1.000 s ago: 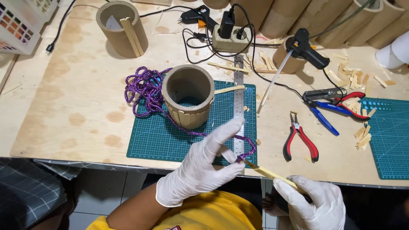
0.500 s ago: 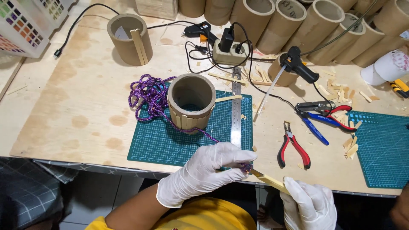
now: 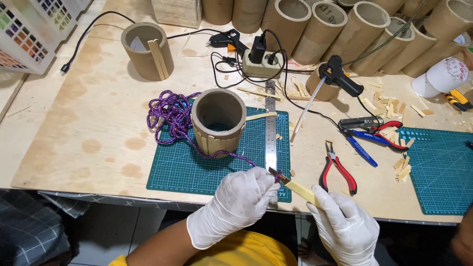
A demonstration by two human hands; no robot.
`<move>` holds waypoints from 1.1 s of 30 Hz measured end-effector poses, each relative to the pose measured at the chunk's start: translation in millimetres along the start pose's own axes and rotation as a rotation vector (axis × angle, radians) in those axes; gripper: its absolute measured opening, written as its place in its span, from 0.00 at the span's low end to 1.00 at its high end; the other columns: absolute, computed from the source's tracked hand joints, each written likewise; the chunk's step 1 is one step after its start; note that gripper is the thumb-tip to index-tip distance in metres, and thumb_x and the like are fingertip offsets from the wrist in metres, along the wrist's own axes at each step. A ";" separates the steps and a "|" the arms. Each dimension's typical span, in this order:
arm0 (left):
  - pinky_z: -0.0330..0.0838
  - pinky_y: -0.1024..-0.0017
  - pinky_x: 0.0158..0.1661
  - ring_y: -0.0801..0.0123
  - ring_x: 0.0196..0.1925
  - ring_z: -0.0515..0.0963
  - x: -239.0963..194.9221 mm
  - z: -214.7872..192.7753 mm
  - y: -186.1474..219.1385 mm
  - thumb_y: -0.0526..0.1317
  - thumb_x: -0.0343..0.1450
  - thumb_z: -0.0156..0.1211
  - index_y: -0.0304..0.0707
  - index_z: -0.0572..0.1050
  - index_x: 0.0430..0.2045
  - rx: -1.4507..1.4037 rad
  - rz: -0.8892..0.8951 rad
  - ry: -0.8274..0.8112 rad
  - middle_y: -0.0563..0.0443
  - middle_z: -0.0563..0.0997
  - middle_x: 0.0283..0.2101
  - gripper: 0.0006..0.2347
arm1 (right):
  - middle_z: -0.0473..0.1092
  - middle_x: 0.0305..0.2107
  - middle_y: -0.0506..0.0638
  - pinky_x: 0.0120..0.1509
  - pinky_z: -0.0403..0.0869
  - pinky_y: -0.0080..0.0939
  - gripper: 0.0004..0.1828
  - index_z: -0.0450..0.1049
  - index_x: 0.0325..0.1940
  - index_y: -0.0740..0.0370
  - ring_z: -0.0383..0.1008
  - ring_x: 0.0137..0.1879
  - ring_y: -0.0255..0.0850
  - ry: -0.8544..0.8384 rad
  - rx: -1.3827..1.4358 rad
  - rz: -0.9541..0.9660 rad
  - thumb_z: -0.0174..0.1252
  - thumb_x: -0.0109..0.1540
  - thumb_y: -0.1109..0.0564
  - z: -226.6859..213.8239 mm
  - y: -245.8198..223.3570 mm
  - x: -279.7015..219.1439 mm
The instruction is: Attaching a purple decorative rope to a cardboard tube using a hot glue gun to decorate it.
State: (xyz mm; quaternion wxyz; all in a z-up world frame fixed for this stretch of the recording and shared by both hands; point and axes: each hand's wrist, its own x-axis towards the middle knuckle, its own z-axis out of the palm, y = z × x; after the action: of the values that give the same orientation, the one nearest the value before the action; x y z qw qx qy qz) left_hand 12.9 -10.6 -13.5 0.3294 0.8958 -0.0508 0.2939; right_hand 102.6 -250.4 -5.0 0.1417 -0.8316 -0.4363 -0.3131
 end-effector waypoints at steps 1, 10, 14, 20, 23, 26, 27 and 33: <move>0.75 0.65 0.24 0.61 0.25 0.78 0.7 -1.7 -1.9 0.38 0.74 0.52 0.40 0.79 0.35 -0.037 -0.031 -0.007 0.50 0.80 0.34 0.07 | 0.76 0.38 0.46 0.36 0.73 0.40 0.18 0.81 0.57 0.53 0.74 0.32 0.40 0.036 0.021 -0.032 0.70 0.64 0.53 -0.4 0.4 5.5; 0.71 0.60 0.23 0.56 0.25 0.76 6.1 -22.8 -0.1 0.39 0.75 0.54 0.42 0.77 0.34 -0.014 -0.057 -0.048 0.52 0.75 0.28 0.05 | 0.78 0.41 0.45 0.40 0.75 0.38 0.20 0.82 0.56 0.52 0.76 0.35 0.37 0.029 0.159 0.133 0.74 0.60 0.55 1.2 -2.1 6.1; 0.69 0.61 0.22 0.57 0.23 0.72 3.5 -3.9 -3.3 0.40 0.75 0.53 0.43 0.72 0.28 0.104 0.010 -0.010 0.51 0.71 0.27 0.06 | 0.78 0.43 0.42 0.38 0.76 0.36 0.19 0.80 0.56 0.46 0.78 0.38 0.35 -0.003 0.175 0.132 0.70 0.60 0.50 16.6 -4.3 4.1; 0.74 0.63 0.17 0.62 0.21 0.74 -8.8 -21.2 -19.1 0.37 0.77 0.50 0.38 0.76 0.38 0.106 -0.012 -0.049 0.49 0.76 0.29 0.06 | 0.76 0.38 0.61 0.34 0.70 0.51 0.06 0.81 0.41 0.70 0.74 0.35 0.52 0.184 -0.442 -0.060 0.60 0.72 0.68 -1.1 44.3 -6.3; 0.73 0.65 0.21 0.65 0.24 0.75 -4.1 -23.3 -13.2 0.44 0.78 0.46 0.47 0.73 0.27 -0.055 -0.285 -0.235 0.56 0.76 0.27 0.11 | 0.76 0.46 0.62 0.58 0.72 0.46 0.14 0.79 0.58 0.67 0.75 0.46 0.51 0.125 0.209 0.281 0.67 0.67 0.66 5.2 45.6 -3.5; 0.74 0.64 0.31 0.60 0.33 0.83 14.9 -30.3 -6.8 0.45 0.76 0.49 0.44 0.81 0.35 -0.270 -0.234 -0.141 0.55 0.83 0.32 0.12 | 0.75 0.45 0.54 0.55 0.70 0.49 0.14 0.76 0.60 0.61 0.74 0.50 0.52 -0.096 0.168 0.338 0.55 0.72 0.55 20.1 56.3 24.8; 0.72 0.67 0.31 0.65 0.30 0.81 17.6 -32.0 -5.7 0.44 0.76 0.50 0.46 0.78 0.28 -0.339 -0.294 -0.166 0.58 0.82 0.28 0.10 | 0.74 0.50 0.53 0.58 0.71 0.55 0.18 0.74 0.61 0.51 0.73 0.56 0.54 -0.348 0.113 0.525 0.50 0.69 0.48 25.3 59.7 39.0; 0.79 0.76 0.38 0.75 0.32 0.84 24.1 -26.2 -13.8 0.39 0.76 0.51 0.39 0.80 0.46 -0.539 -0.315 -0.063 0.55 0.83 0.34 0.11 | 0.77 0.45 0.52 0.55 0.75 0.53 0.23 0.74 0.66 0.45 0.77 0.53 0.53 -0.493 -0.148 0.486 0.50 0.69 0.42 66.4 80.7 47.2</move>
State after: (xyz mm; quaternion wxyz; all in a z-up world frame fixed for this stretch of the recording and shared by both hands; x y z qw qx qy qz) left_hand 23.7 18.8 8.2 0.5948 0.7818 0.0023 0.1872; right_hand 214.6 -233.3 -22.3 0.0420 -0.9696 -0.2231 -0.0908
